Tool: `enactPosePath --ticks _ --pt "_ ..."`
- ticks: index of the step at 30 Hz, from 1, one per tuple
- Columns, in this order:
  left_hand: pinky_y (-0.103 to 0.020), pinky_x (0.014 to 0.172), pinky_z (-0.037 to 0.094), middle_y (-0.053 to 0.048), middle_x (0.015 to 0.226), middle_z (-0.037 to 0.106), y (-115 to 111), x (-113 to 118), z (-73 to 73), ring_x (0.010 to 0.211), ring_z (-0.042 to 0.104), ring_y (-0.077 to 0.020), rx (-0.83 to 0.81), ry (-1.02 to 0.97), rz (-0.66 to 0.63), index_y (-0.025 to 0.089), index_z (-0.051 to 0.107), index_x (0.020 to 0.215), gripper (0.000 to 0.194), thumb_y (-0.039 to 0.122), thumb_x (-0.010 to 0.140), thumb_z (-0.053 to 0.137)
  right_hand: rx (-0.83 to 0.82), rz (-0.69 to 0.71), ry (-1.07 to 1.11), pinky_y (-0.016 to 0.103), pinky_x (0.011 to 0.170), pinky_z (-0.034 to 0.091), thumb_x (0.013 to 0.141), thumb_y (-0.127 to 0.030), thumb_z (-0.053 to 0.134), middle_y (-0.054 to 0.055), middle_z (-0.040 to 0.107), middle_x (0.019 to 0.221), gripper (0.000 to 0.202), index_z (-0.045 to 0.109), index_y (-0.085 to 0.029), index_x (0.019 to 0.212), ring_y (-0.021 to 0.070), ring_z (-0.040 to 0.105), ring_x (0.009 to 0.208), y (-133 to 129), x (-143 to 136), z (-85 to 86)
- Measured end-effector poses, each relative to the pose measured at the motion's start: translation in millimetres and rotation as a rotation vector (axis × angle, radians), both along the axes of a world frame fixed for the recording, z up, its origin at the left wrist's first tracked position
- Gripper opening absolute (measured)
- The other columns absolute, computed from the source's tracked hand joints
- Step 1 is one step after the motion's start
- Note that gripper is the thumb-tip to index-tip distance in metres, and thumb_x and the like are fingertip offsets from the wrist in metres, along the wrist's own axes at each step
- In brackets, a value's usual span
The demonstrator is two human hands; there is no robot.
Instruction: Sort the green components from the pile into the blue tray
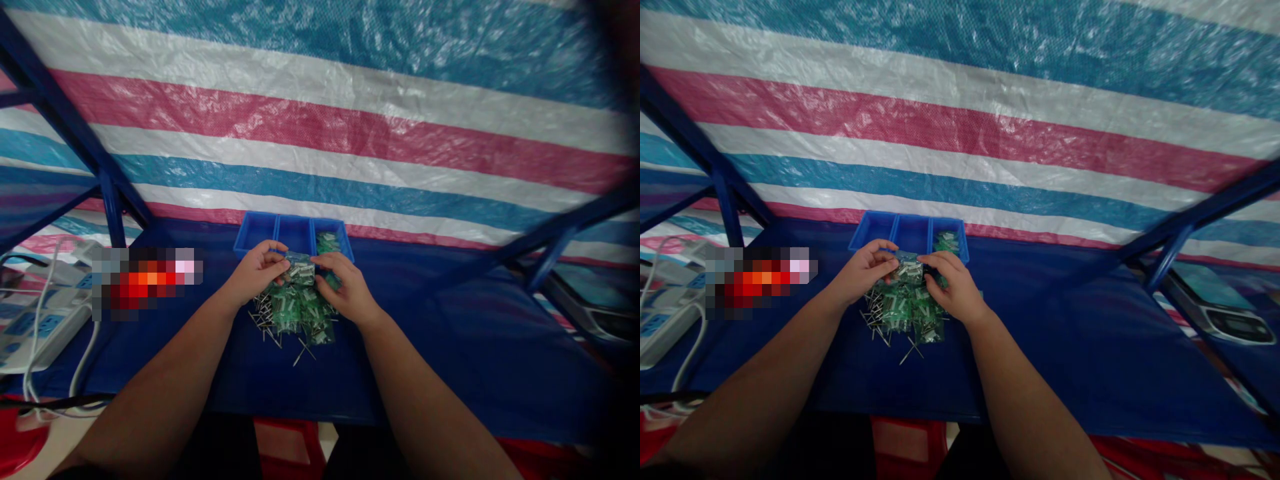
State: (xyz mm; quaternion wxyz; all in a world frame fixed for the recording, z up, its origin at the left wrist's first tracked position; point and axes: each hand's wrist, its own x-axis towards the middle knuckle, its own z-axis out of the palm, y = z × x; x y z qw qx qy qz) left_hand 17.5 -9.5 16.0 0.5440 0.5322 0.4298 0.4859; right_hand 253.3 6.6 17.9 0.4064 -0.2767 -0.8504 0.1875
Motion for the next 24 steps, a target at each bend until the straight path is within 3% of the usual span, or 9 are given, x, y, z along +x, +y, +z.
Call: enactPosePath --ticks 6,12,16,20,22,24 --pt "-0.022 0.052 0.049 0.000 0.079 0.066 -5 3 6.2 0.063 0.066 -0.0124 -0.062 -0.053 -0.054 0.020 0.050 0.117 0.035 0.027 0.087 0.068 0.027 -0.064 0.076 0.047 0.092 0.054 0.089 -0.018 0.065 0.008 0.064 0.112 0.024 0.071 -0.029 0.110 0.0250 0.063 0.105 0 -3 0.4" --pt "-0.024 0.052 0.050 -0.005 0.084 0.071 -5 1 5.6 0.065 0.070 -0.0153 -0.107 -0.086 -0.102 0.020 0.053 0.111 0.022 0.029 0.092 0.062 -0.065 -0.238 0.260 0.039 0.077 0.054 0.091 -0.028 0.067 0.004 0.068 0.088 0.008 0.072 -0.026 0.097 0.0199 0.064 0.081 9 3 -7.1" --pt "-0.023 0.051 0.050 -0.005 0.084 0.071 -4 1 4.6 0.066 0.070 -0.0149 -0.089 -0.044 -0.103 0.020 0.055 0.107 0.020 0.028 0.090 0.063 -0.166 -0.357 0.468 0.037 0.077 0.054 0.089 -0.039 0.070 0.004 0.069 0.088 0.016 0.068 -0.023 0.092 0.0197 0.065 0.078 21 7 -17.3" --pt "-0.024 0.052 0.048 -0.005 0.085 0.071 -4 -3 3.6 0.066 0.069 -0.0143 -0.032 0.089 -0.105 0.020 0.054 0.106 0.021 0.031 0.090 0.062 -0.195 -0.563 0.462 0.035 0.070 0.052 0.085 -0.047 0.072 0.005 0.068 0.085 0.033 0.065 -0.020 0.102 0.0192 0.061 0.071 32 16 -25.4" --pt "-0.024 0.051 0.045 -0.003 0.079 0.068 -5 -8 1.9 0.060 0.064 -0.0123 0.084 0.250 -0.098 0.019 0.056 0.106 0.023 0.033 0.089 0.063 -0.141 -0.696 0.341 0.035 0.065 0.049 0.079 -0.048 0.077 0.005 0.067 0.084 0.043 0.063 -0.018 0.106 0.0189 0.057 0.068 37 22 -28.0" --pt "-0.025 0.053 0.042 0.001 0.069 0.062 -5 -13 0.2 0.055 0.057 -0.0104 0.253 0.491 -0.103 0.019 0.061 0.103 0.021 0.032 0.087 0.065 -0.068 -0.765 0.206 0.035 0.066 0.047 0.077 -0.046 0.078 0.005 0.064 0.085 0.042 0.063 -0.018 0.104 0.0199 0.055 0.070 40 27 -28.2"
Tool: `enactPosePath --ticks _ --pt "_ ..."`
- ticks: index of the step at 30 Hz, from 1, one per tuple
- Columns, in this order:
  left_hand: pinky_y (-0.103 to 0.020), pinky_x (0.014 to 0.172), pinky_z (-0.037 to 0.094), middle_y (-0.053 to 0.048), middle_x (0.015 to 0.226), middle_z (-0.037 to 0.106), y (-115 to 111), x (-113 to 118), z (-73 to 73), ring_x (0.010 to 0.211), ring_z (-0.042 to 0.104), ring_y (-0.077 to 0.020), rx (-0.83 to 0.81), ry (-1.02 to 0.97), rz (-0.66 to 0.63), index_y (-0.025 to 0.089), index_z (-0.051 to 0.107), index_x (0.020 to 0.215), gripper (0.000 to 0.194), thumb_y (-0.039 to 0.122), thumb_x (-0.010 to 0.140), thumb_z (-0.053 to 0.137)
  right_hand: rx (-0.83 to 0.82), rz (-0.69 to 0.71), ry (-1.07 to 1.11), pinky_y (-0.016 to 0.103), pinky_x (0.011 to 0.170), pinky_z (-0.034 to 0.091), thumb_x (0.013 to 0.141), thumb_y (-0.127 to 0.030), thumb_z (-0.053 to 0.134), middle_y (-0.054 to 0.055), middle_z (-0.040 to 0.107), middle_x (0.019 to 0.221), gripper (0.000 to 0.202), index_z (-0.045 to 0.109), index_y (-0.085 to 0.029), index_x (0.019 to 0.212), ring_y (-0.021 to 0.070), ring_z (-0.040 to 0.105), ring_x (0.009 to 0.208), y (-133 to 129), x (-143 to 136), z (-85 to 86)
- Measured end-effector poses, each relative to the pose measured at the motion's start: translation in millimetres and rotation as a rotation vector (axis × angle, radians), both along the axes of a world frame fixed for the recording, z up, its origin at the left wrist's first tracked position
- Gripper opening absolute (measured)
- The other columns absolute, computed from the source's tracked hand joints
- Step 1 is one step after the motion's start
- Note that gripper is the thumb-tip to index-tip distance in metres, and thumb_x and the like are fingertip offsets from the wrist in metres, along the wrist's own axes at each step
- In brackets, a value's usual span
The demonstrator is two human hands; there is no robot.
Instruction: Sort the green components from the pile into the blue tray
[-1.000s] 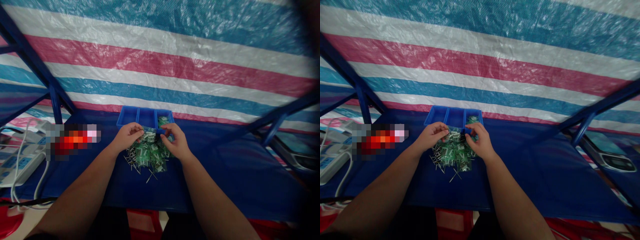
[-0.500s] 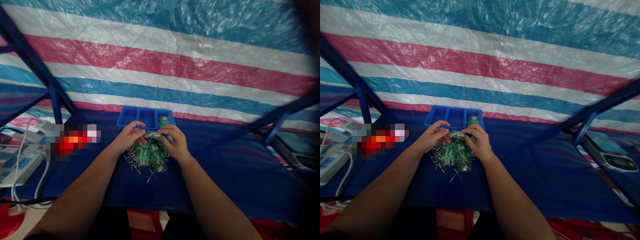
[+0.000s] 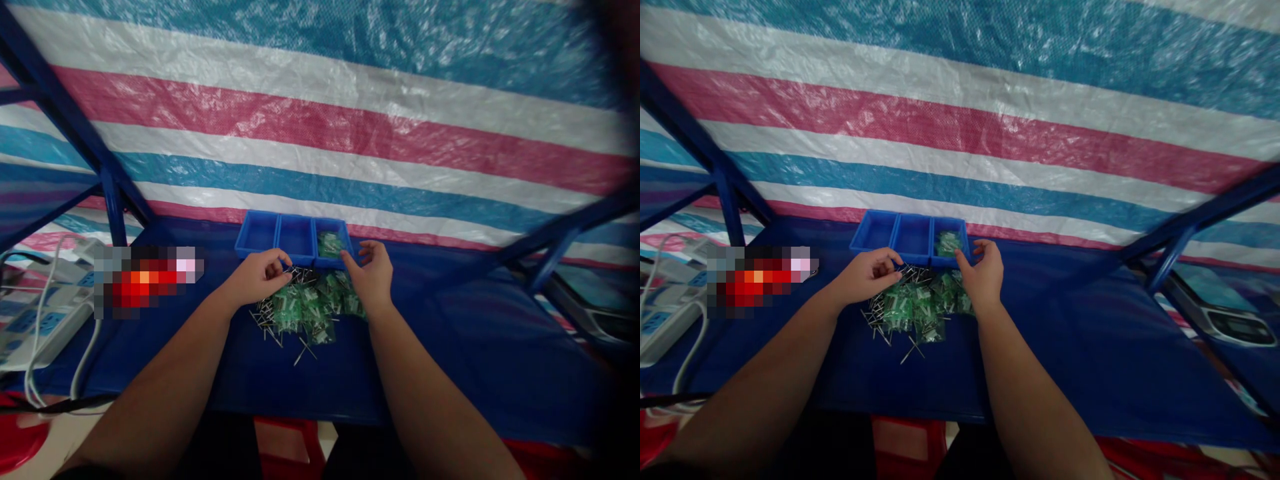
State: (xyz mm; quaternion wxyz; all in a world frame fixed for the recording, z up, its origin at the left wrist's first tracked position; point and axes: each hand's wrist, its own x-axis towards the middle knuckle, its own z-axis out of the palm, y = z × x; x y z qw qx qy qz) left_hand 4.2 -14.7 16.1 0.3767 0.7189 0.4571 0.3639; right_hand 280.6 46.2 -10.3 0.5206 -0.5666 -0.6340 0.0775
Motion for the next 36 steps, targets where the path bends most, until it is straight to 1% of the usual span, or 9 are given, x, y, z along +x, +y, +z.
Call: enactPosePath --ticks 4,7,10,15,19,24,27,31,36 --pt "-0.029 0.066 0.046 -0.001 0.076 0.062 -1 -8 1.8 0.068 0.059 -0.0146 0.223 0.296 -0.039 0.019 0.070 0.099 0.019 0.029 0.084 0.067 0.041 0.049 -0.171 0.038 0.074 0.047 0.082 -0.032 0.069 0.005 0.060 0.081 0.014 0.064 -0.020 0.089 0.0227 0.057 0.078 -3 0 7.7" --pt "-0.035 0.084 0.050 -0.006 0.095 0.067 -2 -11 7.5 0.092 0.063 -0.0212 0.254 0.332 -0.099 0.020 0.071 0.104 0.026 0.029 0.080 0.070 0.029 0.242 -0.223 0.038 0.076 0.046 0.084 -0.026 0.066 0.004 0.062 0.078 0.005 0.064 -0.022 0.082 0.0226 0.058 0.078 -11 -7 16.0" --pt "-0.040 0.094 0.048 -0.007 0.105 0.068 -3 -13 11.5 0.103 0.062 -0.0253 0.217 0.376 -0.182 0.021 0.071 0.107 0.034 0.030 0.075 0.074 0.003 0.471 -0.258 0.038 0.077 0.046 0.087 -0.025 0.064 0.003 0.065 0.078 0.003 0.065 -0.023 0.084 0.0219 0.059 0.078 -20 -14 22.1" --pt "-0.038 0.091 0.049 -0.006 0.102 0.070 -3 -16 9.9 0.100 0.064 -0.0243 0.201 0.366 -0.181 0.021 0.070 0.105 0.032 0.023 0.073 0.071 0.011 0.563 -0.294 0.040 0.080 0.044 0.089 -0.024 0.062 0.002 0.067 0.077 0.009 0.065 -0.023 0.081 0.0210 0.060 0.078 -26 -19 26.4" --pt "-0.034 0.079 0.050 -0.005 0.094 0.073 0 -16 7.1 0.085 0.067 -0.0195 0.229 0.353 -0.065 0.019 0.071 0.098 0.021 0.017 0.080 0.062 0.042 0.550 -0.244 0.039 0.078 0.045 0.089 -0.023 0.063 0.002 0.067 0.077 0.008 0.065 -0.023 0.081 0.0203 0.059 0.076 -26 -18 26.1" --pt "-0.033 0.078 0.052 -0.006 0.097 0.075 2 -12 6.2 0.084 0.069 -0.0181 0.271 0.185 0.132 0.018 0.071 0.104 0.018 0.022 0.089 0.060 0.074 0.586 -0.236 0.039 0.079 0.048 0.090 -0.022 0.063 0.002 0.064 0.077 0.003 0.065 -0.023 0.089 0.0204 0.060 0.078 -28 -19 25.8" --pt "-0.029 0.068 0.051 -0.006 0.094 0.075 0 -6 5.4 0.074 0.067 -0.0155 0.168 -0.014 0.217 0.018 0.067 0.114 0.027 0.030 0.090 0.065 0.090 0.668 -0.219 0.040 0.083 0.052 0.090 -0.022 0.064 0.004 0.066 0.089 0.021 0.065 -0.024 0.110 0.0217 0.063 0.087 -34 -22 27.2" --pt "-0.025 0.059 0.047 -0.003 0.086 0.072 1 2 3.6 0.065 0.062 -0.0129 -0.016 -0.222 0.144 0.019 0.060 0.113 0.030 0.034 0.088 0.070 0.093 0.824 -0.229 0.042 0.091 0.054 0.090 -0.020 0.064 0.007 0.069 0.112 0.035 0.062 -0.026 0.125 0.0230 0.065 0.103 -43 -29 30.2" --pt "-0.023 0.062 0.048 -0.003 0.087 0.070 2 5 1.9 0.068 0.061 -0.0107 -0.079 -0.316 0.091 0.017 0.063 0.096 0.020 0.033 0.087 0.072 0.101 0.911 -0.222 0.042 0.093 0.055 0.091 -0.019 0.066 0.005 0.073 0.109 0.028 0.068 -0.027 0.117 0.0219 0.067 0.103 -47 -34 31.8"
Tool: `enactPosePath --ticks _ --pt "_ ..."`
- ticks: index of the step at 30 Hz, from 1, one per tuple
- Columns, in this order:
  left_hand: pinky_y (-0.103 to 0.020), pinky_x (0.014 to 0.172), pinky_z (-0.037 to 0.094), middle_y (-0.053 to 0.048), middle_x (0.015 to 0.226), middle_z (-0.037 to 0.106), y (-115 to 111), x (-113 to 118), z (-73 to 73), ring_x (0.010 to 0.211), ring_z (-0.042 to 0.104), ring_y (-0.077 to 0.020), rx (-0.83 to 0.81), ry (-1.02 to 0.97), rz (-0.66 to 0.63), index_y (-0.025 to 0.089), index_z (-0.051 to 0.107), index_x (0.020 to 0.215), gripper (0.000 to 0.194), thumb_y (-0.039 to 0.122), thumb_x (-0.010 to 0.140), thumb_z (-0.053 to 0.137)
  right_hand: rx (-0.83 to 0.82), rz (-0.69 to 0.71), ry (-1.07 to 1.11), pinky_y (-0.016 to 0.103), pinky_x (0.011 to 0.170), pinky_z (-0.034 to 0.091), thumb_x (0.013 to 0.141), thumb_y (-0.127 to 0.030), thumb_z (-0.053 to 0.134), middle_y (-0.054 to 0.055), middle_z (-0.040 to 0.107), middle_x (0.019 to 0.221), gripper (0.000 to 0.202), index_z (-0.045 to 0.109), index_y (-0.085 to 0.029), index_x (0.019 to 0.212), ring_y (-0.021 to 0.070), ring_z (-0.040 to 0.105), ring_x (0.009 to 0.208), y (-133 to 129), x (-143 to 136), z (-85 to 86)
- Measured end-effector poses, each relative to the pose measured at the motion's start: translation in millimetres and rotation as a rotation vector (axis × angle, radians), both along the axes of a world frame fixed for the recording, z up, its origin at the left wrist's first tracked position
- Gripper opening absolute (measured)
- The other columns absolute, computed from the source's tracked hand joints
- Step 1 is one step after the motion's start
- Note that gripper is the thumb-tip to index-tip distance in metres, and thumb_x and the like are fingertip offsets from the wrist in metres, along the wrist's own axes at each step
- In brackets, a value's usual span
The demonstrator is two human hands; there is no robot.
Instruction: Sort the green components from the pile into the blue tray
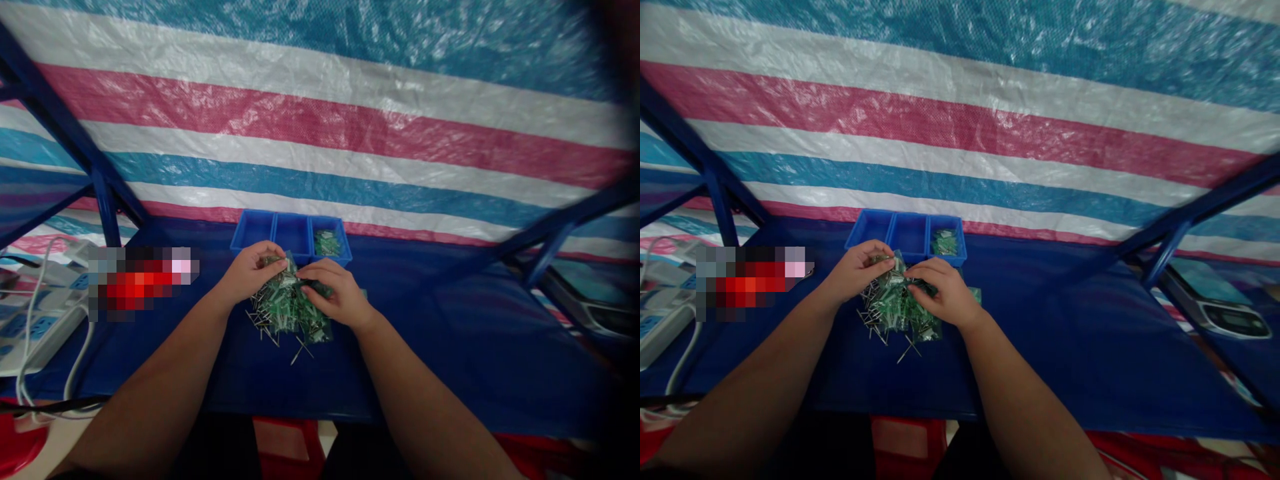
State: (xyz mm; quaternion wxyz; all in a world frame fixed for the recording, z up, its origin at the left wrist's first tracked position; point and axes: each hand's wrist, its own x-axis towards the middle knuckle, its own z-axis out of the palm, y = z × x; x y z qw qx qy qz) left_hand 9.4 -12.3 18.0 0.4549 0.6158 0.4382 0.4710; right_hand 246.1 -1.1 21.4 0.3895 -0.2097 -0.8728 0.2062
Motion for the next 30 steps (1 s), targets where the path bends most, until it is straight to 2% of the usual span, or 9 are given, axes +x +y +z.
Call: enactPosePath --ticks 9,13,15,19,23,27,30 --pt "-0.026 0.067 0.057 -0.006 0.097 0.073 -4 4 4.7 0.076 0.068 -0.0129 -0.085 -0.114 -0.071 0.017 0.066 0.110 0.027 0.030 0.088 0.071 0.002 -0.030 0.096 0.040 0.086 0.056 0.089 -0.020 0.071 0.003 0.076 0.100 0.021 0.073 -0.027 0.109 0.0196 0.069 0.094 1 -2 -0.9" --pt "-0.033 0.079 0.062 -0.008 0.107 0.073 -2 4 4.3 0.087 0.073 -0.0166 -0.108 -0.213 -0.096 0.018 0.059 0.120 0.033 0.026 0.089 0.069 0.110 -0.190 0.199 0.039 0.083 0.056 0.088 -0.017 0.070 0.002 0.076 0.095 0.014 0.074 -0.026 0.098 0.0191 0.070 0.088 4 1 0.4" --pt "-0.034 0.079 0.063 -0.010 0.109 0.073 -1 3 2.4 0.087 0.074 -0.0174 -0.106 -0.221 -0.072 0.018 0.057 0.119 0.033 0.025 0.089 0.069 0.156 -0.311 0.240 0.039 0.082 0.055 0.088 -0.018 0.070 0.002 0.076 0.095 0.013 0.074 -0.026 0.096 0.0195 0.070 0.087 8 5 -0.3" --pt "-0.032 0.073 0.062 -0.008 0.097 0.072 0 2 -0.9 0.079 0.074 -0.0162 -0.068 -0.158 -0.038 0.017 0.058 0.113 0.029 0.025 0.087 0.070 0.172 -0.602 0.238 0.043 0.086 0.052 0.089 -0.025 0.068 0.004 0.075 0.094 0.008 0.074 -0.024 0.095 0.0221 0.068 0.090 21 16 -7.9" --pt "-0.031 0.070 0.060 -0.004 0.086 0.069 0 2 -2.4 0.074 0.071 -0.0148 -0.032 -0.071 -0.072 0.018 0.059 0.109 0.024 0.025 0.088 0.068 0.141 -0.824 0.030 0.048 0.093 0.044 0.088 -0.030 0.066 0.007 0.070 0.092 0.011 0.075 -0.022 0.088 0.0255 0.063 0.093 35 24 -20.7" --pt "-0.030 0.067 0.057 -0.003 0.084 0.067 0 0 -4.6 0.071 0.069 -0.0143 0.001 0.039 -0.063 0.018 0.060 0.107 0.022 0.027 0.089 0.065 0.140 -0.871 -0.074 0.050 0.099 0.041 0.088 -0.033 0.065 0.012 0.066 0.110 0.019 0.077 -0.021 0.095 0.0302 0.057 0.108 41 25 -28.7" --pt "-0.027 0.060 0.050 -0.004 0.085 0.069 -1 -4 -3.5 0.066 0.064 -0.0125 0.100 0.267 -0.010 0.018 0.065 0.106 0.020 0.028 0.089 0.063 0.138 -0.836 -0.095 0.052 0.105 0.039 0.090 -0.035 0.062 0.013 0.065 0.124 0.024 0.076 -0.021 0.104 0.0323 0.052 0.120 42 25 -32.4"
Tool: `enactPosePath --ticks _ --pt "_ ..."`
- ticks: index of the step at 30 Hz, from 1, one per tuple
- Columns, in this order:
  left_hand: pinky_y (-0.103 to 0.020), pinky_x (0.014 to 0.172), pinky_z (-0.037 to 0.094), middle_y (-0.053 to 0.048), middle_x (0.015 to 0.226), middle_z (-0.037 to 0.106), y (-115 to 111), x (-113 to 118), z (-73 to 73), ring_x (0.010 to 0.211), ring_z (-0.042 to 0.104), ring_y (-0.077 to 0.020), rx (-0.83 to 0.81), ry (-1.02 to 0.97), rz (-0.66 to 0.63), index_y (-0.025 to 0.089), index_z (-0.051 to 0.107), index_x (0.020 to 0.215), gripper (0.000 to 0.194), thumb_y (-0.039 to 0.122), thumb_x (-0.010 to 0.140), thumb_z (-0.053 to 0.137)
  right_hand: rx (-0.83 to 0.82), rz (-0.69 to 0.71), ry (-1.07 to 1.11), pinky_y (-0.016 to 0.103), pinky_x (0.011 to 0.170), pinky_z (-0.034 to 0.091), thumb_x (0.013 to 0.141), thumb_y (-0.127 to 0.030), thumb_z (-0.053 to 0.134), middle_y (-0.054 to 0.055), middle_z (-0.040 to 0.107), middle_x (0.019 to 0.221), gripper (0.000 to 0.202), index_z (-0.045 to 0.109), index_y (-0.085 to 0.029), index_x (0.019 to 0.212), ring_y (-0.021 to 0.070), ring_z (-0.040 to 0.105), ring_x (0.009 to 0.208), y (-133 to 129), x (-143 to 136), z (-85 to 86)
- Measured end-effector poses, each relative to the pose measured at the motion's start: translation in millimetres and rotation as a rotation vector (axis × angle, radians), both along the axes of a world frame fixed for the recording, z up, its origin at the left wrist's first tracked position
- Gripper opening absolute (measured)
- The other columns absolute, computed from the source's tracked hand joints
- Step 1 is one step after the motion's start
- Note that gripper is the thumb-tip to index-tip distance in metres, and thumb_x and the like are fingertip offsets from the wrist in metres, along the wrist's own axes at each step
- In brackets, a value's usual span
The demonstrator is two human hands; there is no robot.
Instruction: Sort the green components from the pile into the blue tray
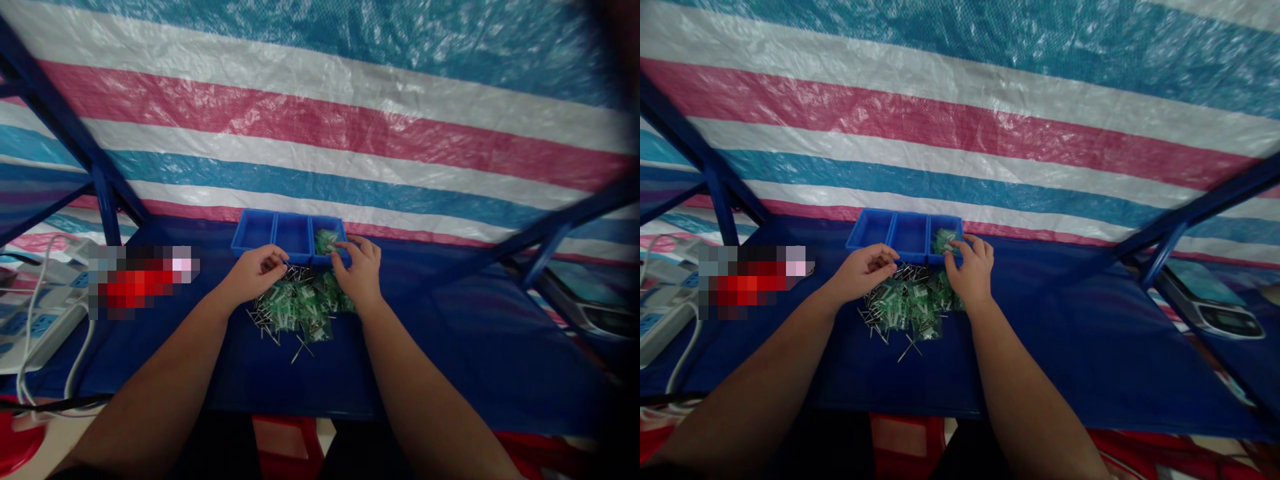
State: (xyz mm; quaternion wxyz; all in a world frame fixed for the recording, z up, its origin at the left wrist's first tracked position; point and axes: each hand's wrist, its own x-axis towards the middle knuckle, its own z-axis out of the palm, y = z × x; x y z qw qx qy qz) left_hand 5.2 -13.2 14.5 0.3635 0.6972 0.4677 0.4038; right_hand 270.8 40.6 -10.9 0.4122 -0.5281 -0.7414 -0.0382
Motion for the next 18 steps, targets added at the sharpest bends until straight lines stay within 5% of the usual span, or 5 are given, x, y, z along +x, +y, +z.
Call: enactPosePath --ticks 5,9,15,18 --pt "-0.039 0.087 0.050 -0.006 0.096 0.072 -3 -7 9.1 0.093 0.065 -0.0215 0.241 0.310 -0.127 0.020 0.070 0.101 0.019 0.028 0.083 0.070 -0.069 0.088 -0.014 0.060 0.110 0.034 0.094 -0.036 0.058 0.007 0.073 0.113 0.021 0.075 -0.025 0.100 0.0318 0.054 0.123 2 -1 -5.3" --pt "-0.044 0.097 0.045 -0.008 0.108 0.072 -6 -5 12.4 0.105 0.062 -0.0261 0.232 0.377 -0.260 0.022 0.071 0.109 0.032 0.034 0.079 0.076 -0.027 0.141 0.025 0.060 0.107 0.036 0.088 -0.035 0.066 0.008 0.073 0.110 0.016 0.074 -0.024 0.097 0.0330 0.056 0.119 -3 -1 6.5" --pt "-0.042 0.095 0.045 -0.007 0.103 0.073 -6 0 9.3 0.098 0.064 -0.0254 0.191 0.423 -0.278 0.021 0.071 0.107 0.028 0.029 0.081 0.074 -0.195 0.646 -0.115 0.047 0.098 0.041 0.081 -0.045 0.077 0.004 0.072 0.104 0.034 0.071 -0.027 0.110 0.0268 0.061 0.105 -28 -7 37.4" --pt "-0.040 0.091 0.046 -0.006 0.101 0.073 -5 0 7.8 0.097 0.063 -0.0250 0.180 0.414 -0.257 0.022 0.071 0.107 0.026 0.027 0.081 0.072 -0.280 0.749 -0.219 0.047 0.097 0.039 0.069 -0.052 0.086 0.002 0.073 0.100 0.050 0.071 -0.029 0.112 0.0274 0.060 0.103 -37 -15 40.9"
